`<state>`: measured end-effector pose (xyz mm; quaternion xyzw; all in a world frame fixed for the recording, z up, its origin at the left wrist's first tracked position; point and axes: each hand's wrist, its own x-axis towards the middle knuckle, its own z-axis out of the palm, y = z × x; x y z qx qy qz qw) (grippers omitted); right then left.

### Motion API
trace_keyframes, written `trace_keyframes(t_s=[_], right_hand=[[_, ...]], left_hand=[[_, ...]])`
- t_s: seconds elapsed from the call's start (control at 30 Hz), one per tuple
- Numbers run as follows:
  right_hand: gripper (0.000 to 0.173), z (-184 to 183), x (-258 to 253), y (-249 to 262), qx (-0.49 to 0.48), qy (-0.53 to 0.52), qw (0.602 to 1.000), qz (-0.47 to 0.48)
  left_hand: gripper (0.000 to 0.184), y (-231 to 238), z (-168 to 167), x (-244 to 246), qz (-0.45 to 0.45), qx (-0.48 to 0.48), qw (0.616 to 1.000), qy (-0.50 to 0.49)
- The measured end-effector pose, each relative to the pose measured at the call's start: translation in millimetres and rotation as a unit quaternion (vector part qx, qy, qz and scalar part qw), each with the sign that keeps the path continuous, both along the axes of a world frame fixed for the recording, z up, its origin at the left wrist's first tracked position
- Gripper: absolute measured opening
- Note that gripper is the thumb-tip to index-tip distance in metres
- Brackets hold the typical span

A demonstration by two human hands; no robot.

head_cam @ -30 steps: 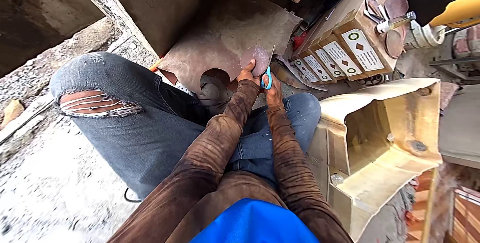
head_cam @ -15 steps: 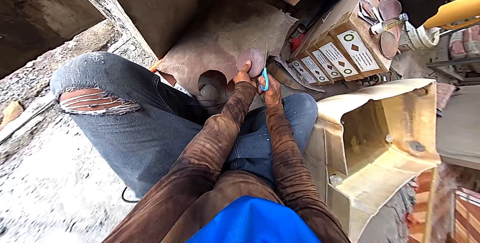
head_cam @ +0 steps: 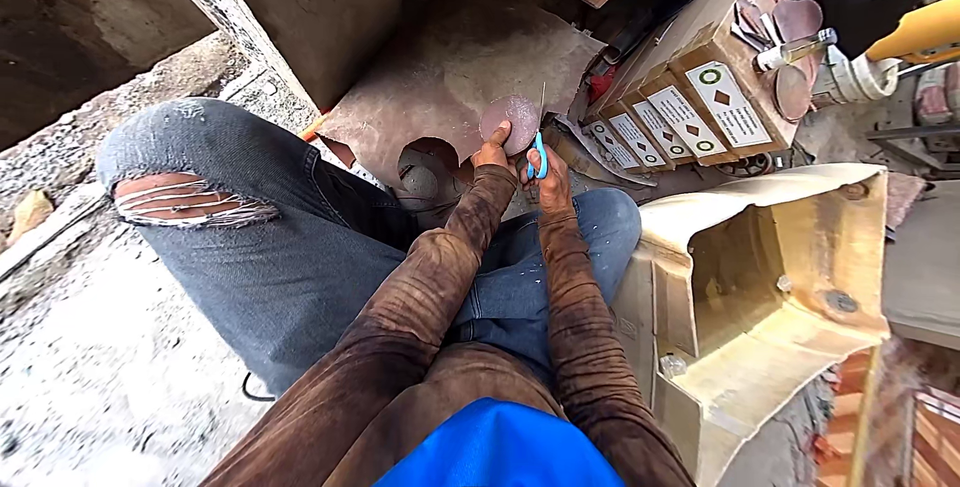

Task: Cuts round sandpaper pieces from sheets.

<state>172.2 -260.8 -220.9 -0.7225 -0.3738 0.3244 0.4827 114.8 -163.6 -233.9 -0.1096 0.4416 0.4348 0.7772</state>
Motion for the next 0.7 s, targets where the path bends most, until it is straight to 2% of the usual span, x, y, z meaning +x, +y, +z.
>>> trace_keyframes(t_s=[0.13, 0.23, 0.47, 0.6, 0.7], right_hand=[[0.046, -11.8, 4.9, -3.5, 0.018, 0.021, 1.0, 0.006], [0.037, -13.3, 8.4, 3.4, 0.012, 0.022, 0.999, 0.028], [0.04, -11.0, 6.2, 3.7, 0.011, 0.021, 0.999, 0.042], [0.053, -15.9, 5.5, -5.5, 0.026, 0.029, 0.998, 0.042], [0.045, -15.6, 8.9, 0.6, 0.028, 0.026, 0.998, 0.048]], left_hand=[[0.048, -0.8, 2.1, 1.3, 0.009, -0.003, 1.0, 0.004], [0.049, 1.1, 1.0, -1.1, 0.016, 0.002, 1.0, 0.01], [0.041, 1.9, 8.6, -8.2, 0.015, 0.013, 1.0, 0.006], [0.043, -0.7, 4.6, -6.1, 0.024, 0.019, 1.0, -0.007], [0.038, -1.3, 5.5, -7.1, 0.016, 0.031, 0.999, -0.017]])
